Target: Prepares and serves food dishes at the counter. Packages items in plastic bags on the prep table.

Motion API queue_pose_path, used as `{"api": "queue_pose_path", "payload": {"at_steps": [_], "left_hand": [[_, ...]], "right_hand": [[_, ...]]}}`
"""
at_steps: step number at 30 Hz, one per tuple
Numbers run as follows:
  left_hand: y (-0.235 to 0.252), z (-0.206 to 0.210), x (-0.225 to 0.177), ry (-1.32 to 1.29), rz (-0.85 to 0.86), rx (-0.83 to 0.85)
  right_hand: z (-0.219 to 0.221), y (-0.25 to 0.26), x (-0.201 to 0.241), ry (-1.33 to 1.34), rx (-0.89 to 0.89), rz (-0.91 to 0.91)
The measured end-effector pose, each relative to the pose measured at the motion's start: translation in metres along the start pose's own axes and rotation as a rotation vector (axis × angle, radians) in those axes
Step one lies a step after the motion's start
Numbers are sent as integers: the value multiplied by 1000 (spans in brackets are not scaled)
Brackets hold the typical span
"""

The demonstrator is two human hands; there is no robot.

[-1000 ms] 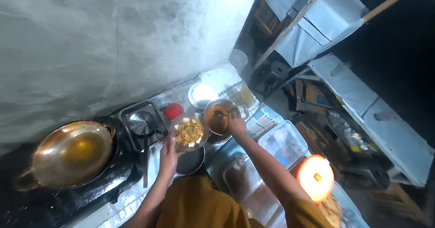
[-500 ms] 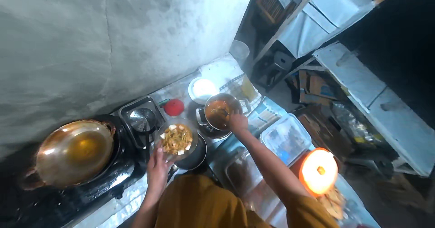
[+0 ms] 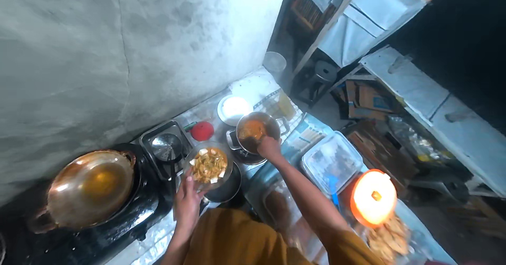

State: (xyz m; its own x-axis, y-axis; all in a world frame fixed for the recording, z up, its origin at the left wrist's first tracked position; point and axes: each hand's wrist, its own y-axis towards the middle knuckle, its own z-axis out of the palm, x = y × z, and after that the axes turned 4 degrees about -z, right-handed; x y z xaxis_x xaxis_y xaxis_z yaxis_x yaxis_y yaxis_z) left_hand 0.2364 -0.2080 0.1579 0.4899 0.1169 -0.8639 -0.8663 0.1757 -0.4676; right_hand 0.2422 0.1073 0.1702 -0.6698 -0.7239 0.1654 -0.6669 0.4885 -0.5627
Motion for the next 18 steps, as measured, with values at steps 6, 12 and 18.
{"api": "queue_pose_path", "payload": {"at_steps": [6,12,18], "left_hand": [[2,3,0,8,2,27],[0,9,4,11,-16,22],[-2,6,6,-7,-11,18]], "right_hand": [[-3,-6,-19,-168,-204,-77],[4,18,-20,-101,-208,-24],[7,13,-4,-38,29,-51]]}}
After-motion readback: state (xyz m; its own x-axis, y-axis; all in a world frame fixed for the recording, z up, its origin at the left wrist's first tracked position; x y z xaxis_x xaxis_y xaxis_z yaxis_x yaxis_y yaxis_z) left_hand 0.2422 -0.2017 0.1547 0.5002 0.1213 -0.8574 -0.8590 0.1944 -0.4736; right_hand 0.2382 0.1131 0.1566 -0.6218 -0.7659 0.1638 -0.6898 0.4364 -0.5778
